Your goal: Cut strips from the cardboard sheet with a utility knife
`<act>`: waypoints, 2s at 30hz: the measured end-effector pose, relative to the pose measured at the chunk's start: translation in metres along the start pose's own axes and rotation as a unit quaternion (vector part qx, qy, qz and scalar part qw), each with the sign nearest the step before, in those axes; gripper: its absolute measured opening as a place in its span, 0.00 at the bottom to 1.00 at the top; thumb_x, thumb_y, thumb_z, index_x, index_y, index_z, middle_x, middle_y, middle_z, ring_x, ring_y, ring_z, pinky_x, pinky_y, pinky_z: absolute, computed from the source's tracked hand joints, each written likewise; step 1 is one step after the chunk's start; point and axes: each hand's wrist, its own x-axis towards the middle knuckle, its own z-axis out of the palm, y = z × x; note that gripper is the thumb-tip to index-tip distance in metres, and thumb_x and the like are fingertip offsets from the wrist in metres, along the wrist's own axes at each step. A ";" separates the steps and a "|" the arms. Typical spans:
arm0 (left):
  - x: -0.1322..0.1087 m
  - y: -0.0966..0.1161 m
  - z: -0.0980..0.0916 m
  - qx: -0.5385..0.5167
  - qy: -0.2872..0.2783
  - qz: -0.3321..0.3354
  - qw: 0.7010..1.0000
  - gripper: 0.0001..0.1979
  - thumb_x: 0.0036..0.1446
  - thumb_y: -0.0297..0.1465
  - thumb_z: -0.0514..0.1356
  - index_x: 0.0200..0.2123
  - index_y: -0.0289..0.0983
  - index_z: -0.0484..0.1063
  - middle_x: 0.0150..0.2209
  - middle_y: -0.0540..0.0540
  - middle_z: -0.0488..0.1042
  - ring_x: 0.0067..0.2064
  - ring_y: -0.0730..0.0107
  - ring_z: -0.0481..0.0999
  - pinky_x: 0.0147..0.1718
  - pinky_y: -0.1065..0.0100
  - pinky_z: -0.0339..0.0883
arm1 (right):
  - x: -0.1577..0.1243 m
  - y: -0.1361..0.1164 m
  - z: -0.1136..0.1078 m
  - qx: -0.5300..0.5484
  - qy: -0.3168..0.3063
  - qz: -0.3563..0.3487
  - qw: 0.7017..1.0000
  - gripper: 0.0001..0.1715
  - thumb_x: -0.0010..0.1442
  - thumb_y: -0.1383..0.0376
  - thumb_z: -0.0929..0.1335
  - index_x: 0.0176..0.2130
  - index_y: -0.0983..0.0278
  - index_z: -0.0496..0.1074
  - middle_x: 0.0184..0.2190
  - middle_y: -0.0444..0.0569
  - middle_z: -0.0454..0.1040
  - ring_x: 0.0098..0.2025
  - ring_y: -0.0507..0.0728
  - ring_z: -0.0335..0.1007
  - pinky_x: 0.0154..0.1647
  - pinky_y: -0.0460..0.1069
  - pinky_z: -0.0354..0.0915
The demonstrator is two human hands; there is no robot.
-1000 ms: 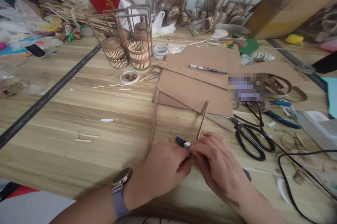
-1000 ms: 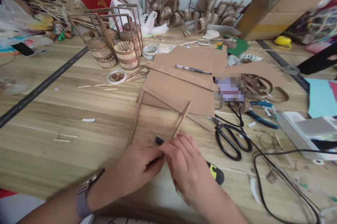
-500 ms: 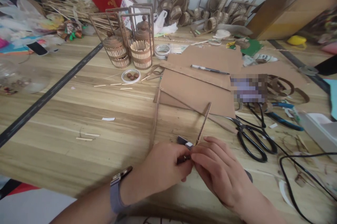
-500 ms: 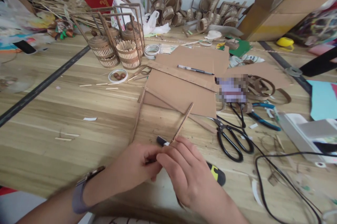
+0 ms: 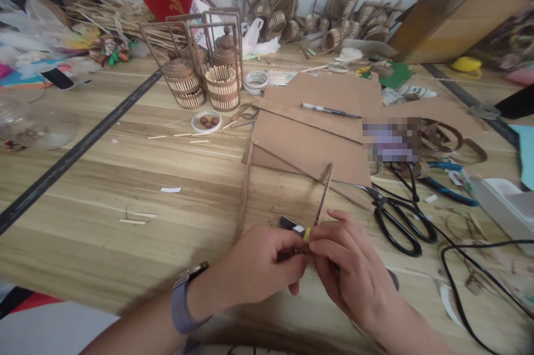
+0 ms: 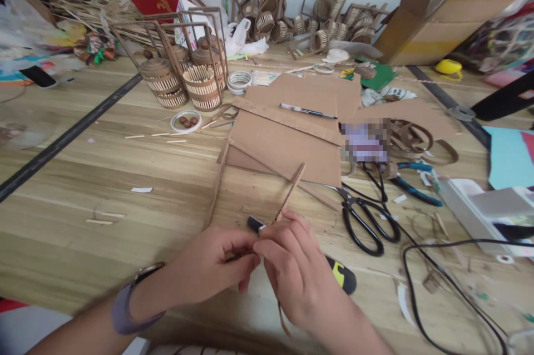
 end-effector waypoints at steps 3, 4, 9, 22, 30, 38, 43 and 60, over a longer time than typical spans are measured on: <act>0.000 -0.001 0.000 -0.012 -0.001 0.000 1.000 0.08 0.60 0.28 0.55 0.31 0.35 0.73 0.23 0.54 0.72 0.24 0.77 0.67 0.24 0.76 0.56 | 0.001 0.001 0.000 0.017 0.010 0.009 1.000 0.19 0.62 0.77 0.64 0.49 0.58 0.65 0.36 0.45 0.76 0.37 0.54 0.74 0.57 0.64 0.68; -0.001 0.000 0.000 -0.014 -0.002 -0.001 1.000 0.08 0.60 0.28 0.55 0.31 0.35 0.74 0.22 0.54 0.72 0.24 0.77 0.66 0.24 0.76 0.56 | 0.002 0.002 0.001 0.026 0.017 0.012 0.999 0.19 0.62 0.77 0.64 0.48 0.59 0.65 0.36 0.44 0.76 0.37 0.54 0.74 0.57 0.63 0.68; 0.000 0.003 -0.001 -0.012 0.005 -0.016 1.000 0.09 0.58 0.28 0.55 0.33 0.35 0.75 0.21 0.54 0.72 0.23 0.77 0.65 0.23 0.75 0.55 | 0.000 0.010 0.004 0.062 0.051 0.041 0.996 0.16 0.60 0.78 0.65 0.42 0.58 0.66 0.33 0.42 0.75 0.34 0.53 0.75 0.56 0.60 0.70; 0.001 0.002 -0.003 -0.042 0.014 0.003 0.999 0.09 0.60 0.34 0.56 0.36 0.34 0.72 0.22 0.53 0.70 0.24 0.76 0.68 0.24 0.75 0.55 | 0.024 0.006 -0.009 0.049 0.100 0.074 0.991 0.10 0.62 0.73 0.66 0.42 0.60 0.68 0.33 0.46 0.75 0.34 0.55 0.75 0.33 0.49 0.72; -0.003 0.019 -0.005 -0.019 0.016 0.066 0.998 0.20 0.69 0.45 0.50 0.44 0.34 0.72 0.24 0.50 0.74 0.26 0.75 0.71 0.26 0.75 0.61 | 0.045 0.000 -0.022 0.102 0.042 0.218 0.970 0.10 0.67 0.63 0.64 0.33 0.60 0.69 0.23 0.42 0.75 0.24 0.51 0.72 0.26 0.45 0.66; -0.001 0.044 0.000 -0.074 0.054 0.108 0.990 0.15 0.68 0.41 0.54 0.43 0.36 0.72 0.23 0.52 0.74 0.25 0.75 0.69 0.24 0.75 0.63 | 0.080 -0.014 -0.029 0.074 0.135 0.256 0.954 0.19 0.65 0.61 0.66 0.25 0.60 0.60 0.17 0.37 0.61 0.20 0.48 0.59 0.22 0.46 0.54; 0.007 0.050 0.005 -0.113 0.083 0.138 0.980 0.13 0.66 0.39 0.56 0.35 0.35 0.71 0.23 0.52 0.72 0.26 0.74 0.72 0.24 0.75 0.64 | 0.092 -0.020 -0.024 0.006 0.222 0.215 0.951 0.21 0.70 0.60 0.63 0.25 0.59 0.58 0.18 0.38 0.57 0.21 0.48 0.55 0.25 0.47 0.52; 0.017 0.028 -0.003 -0.015 0.139 0.138 0.981 0.12 0.67 0.38 0.54 0.35 0.36 0.69 0.27 0.53 0.70 0.26 0.76 0.65 0.26 0.73 0.58 | 0.060 0.000 -0.019 0.077 0.163 0.078 0.981 0.14 0.70 0.62 0.63 0.34 0.60 0.74 0.31 0.46 0.77 0.37 0.55 0.75 0.38 0.50 0.68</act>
